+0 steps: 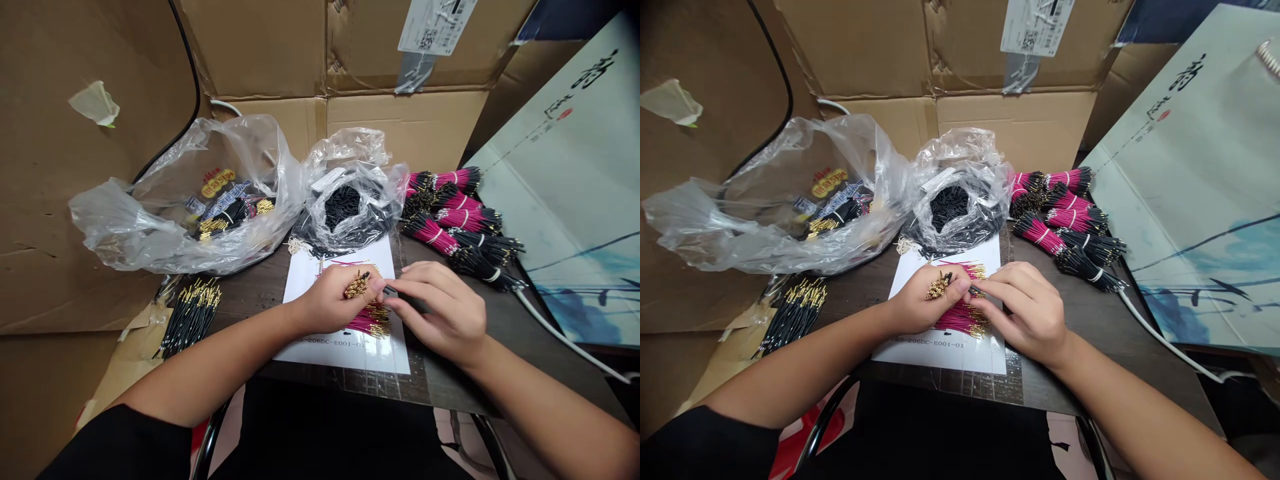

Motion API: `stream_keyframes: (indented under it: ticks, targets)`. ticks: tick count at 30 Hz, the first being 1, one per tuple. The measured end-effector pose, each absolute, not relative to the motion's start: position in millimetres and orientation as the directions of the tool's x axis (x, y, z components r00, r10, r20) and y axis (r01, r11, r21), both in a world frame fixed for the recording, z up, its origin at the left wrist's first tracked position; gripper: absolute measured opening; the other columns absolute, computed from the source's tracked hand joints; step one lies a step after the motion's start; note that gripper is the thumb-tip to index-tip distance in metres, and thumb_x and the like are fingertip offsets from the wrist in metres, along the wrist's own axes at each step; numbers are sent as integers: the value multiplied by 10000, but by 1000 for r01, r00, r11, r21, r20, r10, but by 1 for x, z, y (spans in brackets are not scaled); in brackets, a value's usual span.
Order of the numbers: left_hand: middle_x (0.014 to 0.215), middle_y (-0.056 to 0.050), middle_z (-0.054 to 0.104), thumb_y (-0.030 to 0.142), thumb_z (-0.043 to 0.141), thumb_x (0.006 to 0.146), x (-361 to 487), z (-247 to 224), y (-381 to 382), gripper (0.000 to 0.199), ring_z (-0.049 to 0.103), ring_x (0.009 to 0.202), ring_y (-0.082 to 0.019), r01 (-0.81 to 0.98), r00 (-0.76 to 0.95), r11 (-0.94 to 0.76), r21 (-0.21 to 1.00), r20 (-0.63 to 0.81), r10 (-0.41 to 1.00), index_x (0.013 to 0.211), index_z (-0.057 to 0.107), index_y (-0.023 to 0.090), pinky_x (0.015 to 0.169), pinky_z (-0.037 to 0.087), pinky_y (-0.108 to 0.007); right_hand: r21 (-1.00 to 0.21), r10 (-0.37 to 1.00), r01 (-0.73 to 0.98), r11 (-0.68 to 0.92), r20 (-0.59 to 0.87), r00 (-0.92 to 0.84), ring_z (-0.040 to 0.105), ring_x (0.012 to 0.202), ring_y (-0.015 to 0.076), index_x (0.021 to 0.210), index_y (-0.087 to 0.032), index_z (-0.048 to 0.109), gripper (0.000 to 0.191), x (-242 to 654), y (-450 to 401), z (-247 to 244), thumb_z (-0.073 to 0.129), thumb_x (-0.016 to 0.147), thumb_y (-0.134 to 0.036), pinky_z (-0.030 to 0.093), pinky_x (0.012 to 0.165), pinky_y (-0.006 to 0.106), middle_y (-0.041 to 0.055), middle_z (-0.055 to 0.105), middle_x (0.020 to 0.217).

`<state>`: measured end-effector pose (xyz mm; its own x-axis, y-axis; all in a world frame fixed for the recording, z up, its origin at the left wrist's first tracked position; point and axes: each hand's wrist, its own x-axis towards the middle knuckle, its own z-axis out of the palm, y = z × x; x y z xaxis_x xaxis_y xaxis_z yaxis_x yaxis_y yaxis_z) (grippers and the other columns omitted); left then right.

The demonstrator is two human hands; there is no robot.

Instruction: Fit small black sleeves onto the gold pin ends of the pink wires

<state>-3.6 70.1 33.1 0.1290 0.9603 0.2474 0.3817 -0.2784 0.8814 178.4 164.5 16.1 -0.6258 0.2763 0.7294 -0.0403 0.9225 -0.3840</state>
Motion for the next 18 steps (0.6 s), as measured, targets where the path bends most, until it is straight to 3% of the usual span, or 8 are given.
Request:
stream_keyframes:
  ticks: [6, 18]
  targets:
    - [740, -24, 609, 310, 439, 950, -4, 22, 70, 243, 545, 659, -101, 531, 98, -381, 757, 392, 915, 855, 586, 141, 649, 444, -225, -478, 372, -8, 878, 694, -616, 646, 760, 176, 984, -215, 677, 241, 176, 158, 14, 684, 767, -111, 543, 698, 351, 36, 693, 845]
    - [754, -40, 626, 292, 416, 960, -7, 15, 73, 240, 574, 675, -122, 669, 228, -424, 610, 375, 899, 908, 587, 130, 644, 437, -229, -468, 373, 35, 883, 654, -658, 610, 801, 165, 997, -185, 641, 232, 176, 160, 17, 633, 793, -75, 526, 720, 340, 56, 662, 892]
